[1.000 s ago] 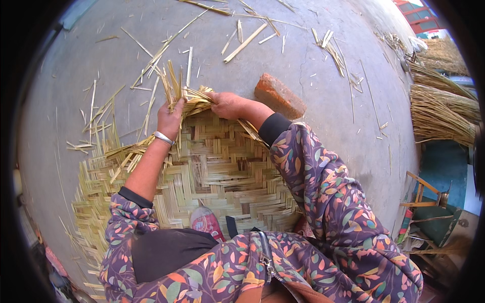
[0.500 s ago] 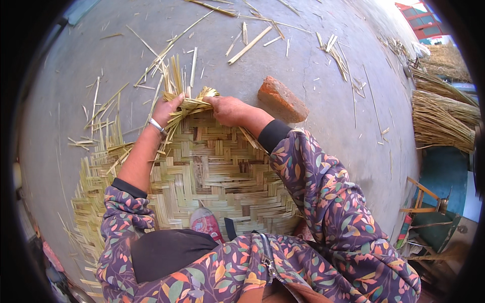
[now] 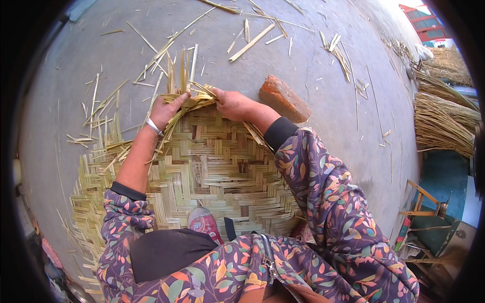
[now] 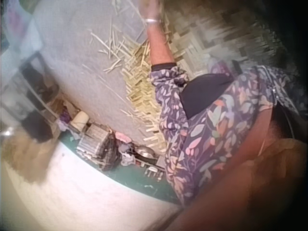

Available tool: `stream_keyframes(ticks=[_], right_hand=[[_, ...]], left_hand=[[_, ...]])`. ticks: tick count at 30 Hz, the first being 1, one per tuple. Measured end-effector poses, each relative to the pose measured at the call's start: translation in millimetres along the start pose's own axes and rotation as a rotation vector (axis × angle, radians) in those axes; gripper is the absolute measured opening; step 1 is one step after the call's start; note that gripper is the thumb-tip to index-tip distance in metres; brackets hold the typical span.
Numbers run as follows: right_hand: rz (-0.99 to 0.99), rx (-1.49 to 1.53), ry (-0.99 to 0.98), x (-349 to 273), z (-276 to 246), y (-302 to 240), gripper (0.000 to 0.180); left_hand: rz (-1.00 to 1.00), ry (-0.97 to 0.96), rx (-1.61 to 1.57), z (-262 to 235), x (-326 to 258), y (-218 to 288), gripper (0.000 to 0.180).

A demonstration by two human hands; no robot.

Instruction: The person weaves a mat using dried palm leaves, interlacing strips by hand and occasionally tapping them with a brick to compact the weave. The person sits on the floor and works on a partially completed mat, adding new strips and adjusting the edges.

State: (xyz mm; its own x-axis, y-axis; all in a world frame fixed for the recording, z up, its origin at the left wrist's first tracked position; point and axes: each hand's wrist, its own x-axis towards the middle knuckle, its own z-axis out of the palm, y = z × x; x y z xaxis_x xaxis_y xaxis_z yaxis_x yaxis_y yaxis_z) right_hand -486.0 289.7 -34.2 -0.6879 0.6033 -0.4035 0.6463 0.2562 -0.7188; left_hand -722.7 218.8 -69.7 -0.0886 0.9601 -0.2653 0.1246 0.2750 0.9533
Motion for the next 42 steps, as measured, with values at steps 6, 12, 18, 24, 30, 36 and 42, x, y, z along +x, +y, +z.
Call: stream_keyframes(ticks=[6, 12, 18, 24, 30, 36, 42], right_hand=[[-0.048, -0.124, -0.024, 2, 4, 4, 0.062], [-0.061, -0.195, 0.01, 2, 9, 1, 0.063], [0.037, -0.088, 0.044, -2, 4, -2, 0.062], [0.019, -0.083, 0.07, -3, 4, -4, 0.06], [0.03, -0.097, 0.06, -2, 6, -3, 0.059], [0.033, -0.119, 0.047, -2, 7, -4, 0.059], [0.063, -0.137, 0.024, 0, 7, -5, 0.059]], left_hand=[[-0.01, 0.009, -0.026, -5, 8, -6, 0.029], [-0.064, -0.029, -0.121, -13, 18, -8, 0.026], [-0.042, -0.063, 0.025, -6, 4, 6, 0.027], [0.04, -0.03, 0.07, 4, -3, 7, 0.026], [0.117, 0.125, 0.135, 15, -7, 0, 0.03], [-0.068, 0.137, -0.04, 2, 11, -11, 0.034], [-0.086, 0.231, -0.063, -1, 19, -23, 0.038]])
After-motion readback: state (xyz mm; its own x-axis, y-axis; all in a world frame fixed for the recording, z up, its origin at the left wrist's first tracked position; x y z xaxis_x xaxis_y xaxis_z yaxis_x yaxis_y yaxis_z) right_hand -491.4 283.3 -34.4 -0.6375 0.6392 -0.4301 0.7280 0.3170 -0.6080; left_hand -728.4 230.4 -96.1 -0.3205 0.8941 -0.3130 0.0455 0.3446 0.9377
